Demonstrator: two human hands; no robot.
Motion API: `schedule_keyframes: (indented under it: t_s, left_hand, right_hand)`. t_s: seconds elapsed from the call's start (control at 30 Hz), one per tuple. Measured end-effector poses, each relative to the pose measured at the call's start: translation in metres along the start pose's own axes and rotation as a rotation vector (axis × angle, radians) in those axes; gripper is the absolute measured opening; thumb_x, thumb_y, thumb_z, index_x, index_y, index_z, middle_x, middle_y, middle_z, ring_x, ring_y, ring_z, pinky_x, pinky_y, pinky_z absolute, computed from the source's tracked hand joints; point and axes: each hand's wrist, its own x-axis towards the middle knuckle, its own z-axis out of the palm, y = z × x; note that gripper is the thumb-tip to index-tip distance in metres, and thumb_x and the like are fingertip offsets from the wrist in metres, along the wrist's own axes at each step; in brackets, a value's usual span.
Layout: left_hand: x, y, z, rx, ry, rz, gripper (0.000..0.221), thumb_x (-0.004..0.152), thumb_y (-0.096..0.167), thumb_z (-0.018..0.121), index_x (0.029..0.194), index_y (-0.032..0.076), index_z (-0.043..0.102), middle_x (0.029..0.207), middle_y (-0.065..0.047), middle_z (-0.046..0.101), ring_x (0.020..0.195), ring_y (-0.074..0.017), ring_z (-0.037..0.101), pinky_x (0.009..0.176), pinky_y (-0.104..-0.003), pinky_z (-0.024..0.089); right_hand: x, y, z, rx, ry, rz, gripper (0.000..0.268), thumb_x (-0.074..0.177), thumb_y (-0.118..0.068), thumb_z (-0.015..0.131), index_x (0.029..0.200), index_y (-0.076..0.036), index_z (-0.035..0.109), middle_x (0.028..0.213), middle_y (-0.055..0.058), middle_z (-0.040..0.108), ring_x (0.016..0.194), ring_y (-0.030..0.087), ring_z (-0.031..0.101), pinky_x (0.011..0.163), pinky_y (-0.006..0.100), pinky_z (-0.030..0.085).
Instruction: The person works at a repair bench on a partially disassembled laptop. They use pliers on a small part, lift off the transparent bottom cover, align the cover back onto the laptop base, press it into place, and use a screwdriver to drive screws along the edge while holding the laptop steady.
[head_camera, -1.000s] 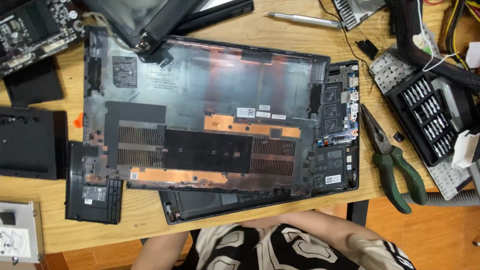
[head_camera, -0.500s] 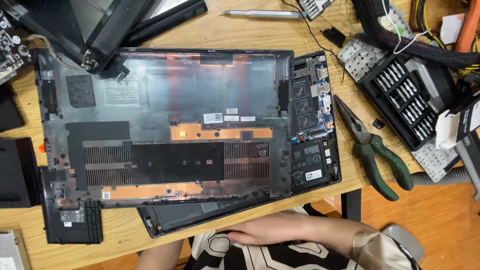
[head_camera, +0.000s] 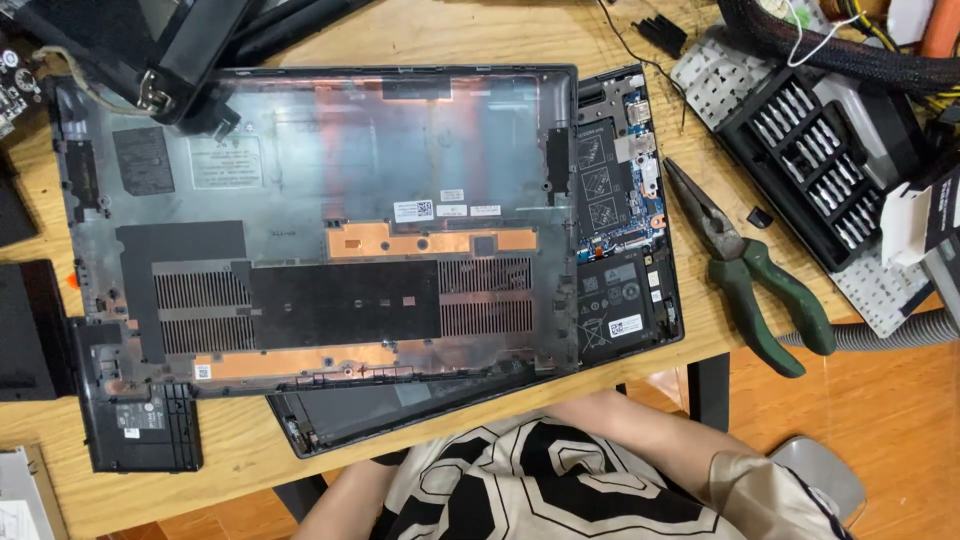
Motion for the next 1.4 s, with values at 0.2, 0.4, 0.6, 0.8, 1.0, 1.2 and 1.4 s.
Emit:
schedule_keyframes:
  t_s: [0.2,0.4,0.6,0.8,1.0,1.2,1.4]
  left_hand:
    - [0.002,0.014,-0.015,0.053,0.028,-0.020,0.042,0.100,0.029,0.062,0.135,0.004,0.058,0.130,-0.011,0.063,0.117,-0.0254,0.061,0.100,-0.038,0.050]
    - [-0.003,0.026,-0.021,0.095,0.047,-0.023,0.040,0.101,0.028,0.060,0.134,0.004,0.059,0.129,-0.010,0.063,0.117,-0.0246,0.061,0.100,-0.037,0.050]
    - [-0.015,0.038,-0.026,0.124,0.059,-0.037,0.038,0.102,0.027,0.059,0.133,0.004,0.060,0.128,-0.010,0.064,0.116,-0.0239,0.062,0.100,-0.037,0.051]
    - [0.002,0.071,-0.045,-0.159,-0.093,-0.278,0.035,0.102,0.025,0.059,0.131,0.005,0.060,0.127,-0.009,0.066,0.114,-0.0229,0.063,0.098,-0.035,0.051]
    - [0.030,0.142,-0.117,0.033,-0.349,-0.132,0.026,0.099,0.018,0.061,0.122,0.006,0.065,0.111,-0.013,0.067,0.105,-0.0281,0.069,0.090,-0.039,0.056]
    - [0.031,0.176,-0.201,-0.202,-0.249,0.184,0.031,0.102,0.022,0.077,0.125,0.004,0.067,0.104,-0.007,0.068,0.095,-0.0217,0.067,0.079,-0.036,0.056]
    - [0.085,0.157,-0.263,0.729,0.121,0.108,0.057,0.085,0.039,0.077,0.133,0.011,0.063,0.136,-0.016,0.057,0.125,-0.0381,0.055,0.107,-0.053,0.043]
  right_hand:
    - [-0.005,0.035,0.012,-0.033,0.169,0.086,0.021,0.097,-0.015,0.062,0.115,-0.007,0.069,0.111,0.005,0.072,0.104,0.019,0.069,0.088,0.035,0.057]
    - [-0.013,0.033,0.009,-0.183,0.246,0.122,0.016,0.094,-0.017,0.068,0.107,-0.007,0.071,0.100,0.006,0.073,0.094,0.021,0.069,0.080,0.038,0.056]
    - [-0.015,0.020,0.002,-0.263,0.287,-0.026,0.016,0.094,-0.016,0.067,0.106,-0.005,0.069,0.098,0.010,0.071,0.092,0.024,0.067,0.081,0.040,0.055]
    - [-0.014,0.010,0.001,-0.144,0.366,-0.027,0.019,0.090,-0.019,0.071,0.105,-0.007,0.072,0.099,0.009,0.075,0.091,0.026,0.070,0.079,0.039,0.056]
    - [-0.028,0.011,-0.005,-0.282,0.180,0.113,0.031,0.083,-0.018,0.078,0.111,-0.006,0.071,0.100,0.013,0.073,0.093,0.033,0.069,0.078,0.042,0.055]
    - [-0.037,-0.031,-0.023,-0.188,-0.028,-0.003,0.016,0.083,-0.017,0.072,0.098,-0.011,0.069,0.092,0.004,0.075,0.078,0.023,0.072,0.067,0.036,0.057]
    - [-0.041,-0.030,-0.013,-0.148,-0.081,0.046,0.015,0.082,-0.015,0.074,0.090,-0.010,0.063,0.078,0.003,0.071,0.068,0.018,0.069,0.065,0.034,0.054]
